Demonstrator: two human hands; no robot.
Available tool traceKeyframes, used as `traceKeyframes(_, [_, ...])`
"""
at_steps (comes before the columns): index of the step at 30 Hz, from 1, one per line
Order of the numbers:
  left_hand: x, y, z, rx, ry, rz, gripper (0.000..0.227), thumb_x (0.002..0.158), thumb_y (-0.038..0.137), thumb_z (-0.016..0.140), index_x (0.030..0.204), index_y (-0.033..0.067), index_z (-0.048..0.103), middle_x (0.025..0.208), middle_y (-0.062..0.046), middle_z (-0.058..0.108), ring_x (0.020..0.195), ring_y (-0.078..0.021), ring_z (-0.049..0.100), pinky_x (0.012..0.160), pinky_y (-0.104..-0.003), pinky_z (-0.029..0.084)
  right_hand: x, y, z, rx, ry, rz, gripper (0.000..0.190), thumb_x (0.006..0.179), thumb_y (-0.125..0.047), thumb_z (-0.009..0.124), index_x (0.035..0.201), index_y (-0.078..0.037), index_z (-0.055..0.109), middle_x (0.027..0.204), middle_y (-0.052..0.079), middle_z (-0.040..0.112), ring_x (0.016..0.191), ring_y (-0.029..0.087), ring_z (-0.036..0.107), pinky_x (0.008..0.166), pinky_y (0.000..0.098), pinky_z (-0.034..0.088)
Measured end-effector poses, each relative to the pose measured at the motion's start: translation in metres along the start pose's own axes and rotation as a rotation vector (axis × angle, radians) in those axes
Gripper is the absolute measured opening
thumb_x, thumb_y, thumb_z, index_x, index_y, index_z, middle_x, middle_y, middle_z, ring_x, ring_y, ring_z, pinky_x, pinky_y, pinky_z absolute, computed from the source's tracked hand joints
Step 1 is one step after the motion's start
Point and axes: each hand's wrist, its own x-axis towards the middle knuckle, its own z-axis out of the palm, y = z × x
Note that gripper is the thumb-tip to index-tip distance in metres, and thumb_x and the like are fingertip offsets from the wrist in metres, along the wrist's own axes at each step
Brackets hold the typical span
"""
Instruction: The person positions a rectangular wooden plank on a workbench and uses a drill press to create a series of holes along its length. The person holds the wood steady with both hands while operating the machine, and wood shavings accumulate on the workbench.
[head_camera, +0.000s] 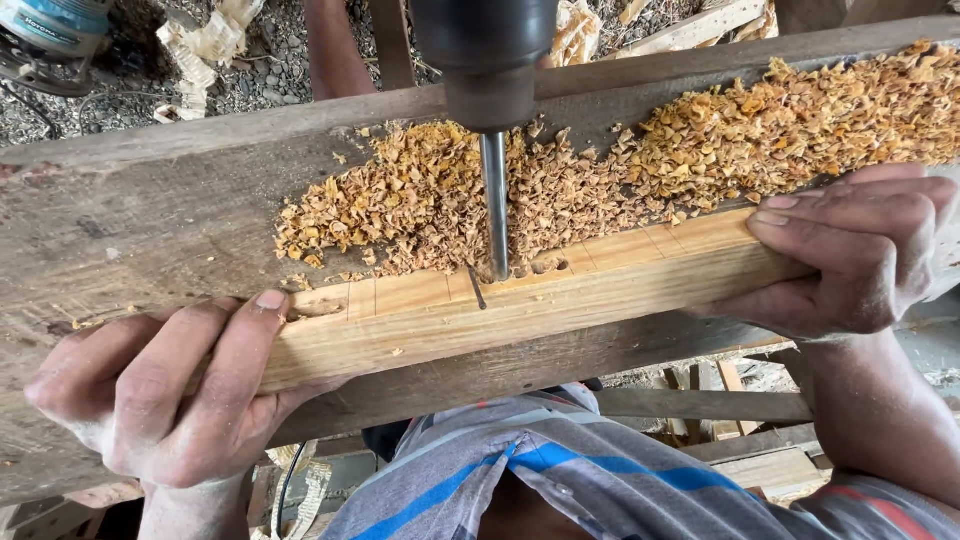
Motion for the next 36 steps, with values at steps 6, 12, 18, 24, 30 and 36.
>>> traceKeyframes(6, [-0.018, -0.001, 0.004, 0.008, 0.062, 0.04, 0.044, 0.08, 0.045, 0.06, 0.08, 0.0021, 0.068, 0.078, -0.011, 0.056, 0.077, -0.0292, 0.039, 0.065, -0.037, 0.033, 0.0, -0.001, 0.0, -0.009, 0.018, -0.039, 0.056, 0.074, -0.051, 0.054, 0.078, 0.004, 0.055, 0.068, 0.014, 0.05, 0.06, 0.027, 0.05, 0.058, 0.0404, 0.039])
traceKeyframes(12, [-0.022, 0.007, 0.015, -0.013, 0.107, 0.024, 0.036, 0.084, 0.033, 0.045, 0.077, 0.0057, 0.067, 0.074, -0.006, 0.055, 0.068, -0.0243, 0.041, 0.063, -0.033, 0.031, -0.008, 0.002, 0.006, 0.019, 0.015, -0.042, 0.045, 0.076, -0.042, 0.059, 0.075, 0.003, 0.056, 0.069, 0.014, 0.053, 0.06, 0.026, 0.047, 0.059, 0.0426, 0.04])
traceKeyframes(18, [-0.013, 0.001, 0.013, -0.007, 0.046, 0.039, 0.036, 0.082, 0.038, 0.051, 0.08, 0.0062, 0.067, 0.076, -0.006, 0.055, 0.07, -0.0253, 0.041, 0.062, -0.034, 0.033, -0.018, 0.012, 0.006, 0.019, 0.053, -0.109, 0.056, 0.074, -0.052, 0.057, 0.075, 0.004, 0.057, 0.068, 0.015, 0.052, 0.058, 0.025, 0.046, 0.056, 0.0425, 0.038])
traceKeyframes(24, [-0.006, -0.001, 0.011, -0.001, 0.054, 0.048, 0.039, 0.083, 0.041, 0.05, 0.081, 0.0063, 0.068, 0.076, -0.007, 0.055, 0.071, -0.0271, 0.04, 0.063, -0.036, 0.032, -0.016, 0.006, 0.006, -0.001, 0.054, -0.04, 0.053, 0.077, -0.048, 0.048, 0.075, 0.004, 0.055, 0.069, 0.015, 0.051, 0.06, 0.026, 0.046, 0.056, 0.0436, 0.038])
traceKeyframes(30, [0.005, -0.002, 0.005, -0.018, 0.005, 0.037, 0.04, 0.083, 0.04, 0.049, 0.079, 0.005, 0.068, 0.078, -0.008, 0.055, 0.073, -0.0286, 0.041, 0.067, -0.037, 0.031, -0.014, 0.006, 0.004, -0.002, 0.057, -0.029, 0.057, 0.073, -0.052, 0.053, 0.074, 0.006, 0.055, 0.067, 0.015, 0.047, 0.057, 0.028, 0.047, 0.055, 0.0434, 0.038])
traceKeyframes(36, [-0.018, -0.004, 0.013, 0.007, 0.1, 0.084, 0.046, 0.081, 0.046, 0.053, 0.079, 0.0028, 0.069, 0.074, -0.01, 0.056, 0.075, -0.0277, 0.039, 0.066, -0.036, 0.03, -0.013, 0.015, 0.004, 0.03, 0.069, -0.148, 0.058, 0.073, -0.052, 0.063, 0.077, 0.006, 0.057, 0.065, 0.015, 0.053, 0.056, 0.026, 0.049, 0.057, 0.0397, 0.038])
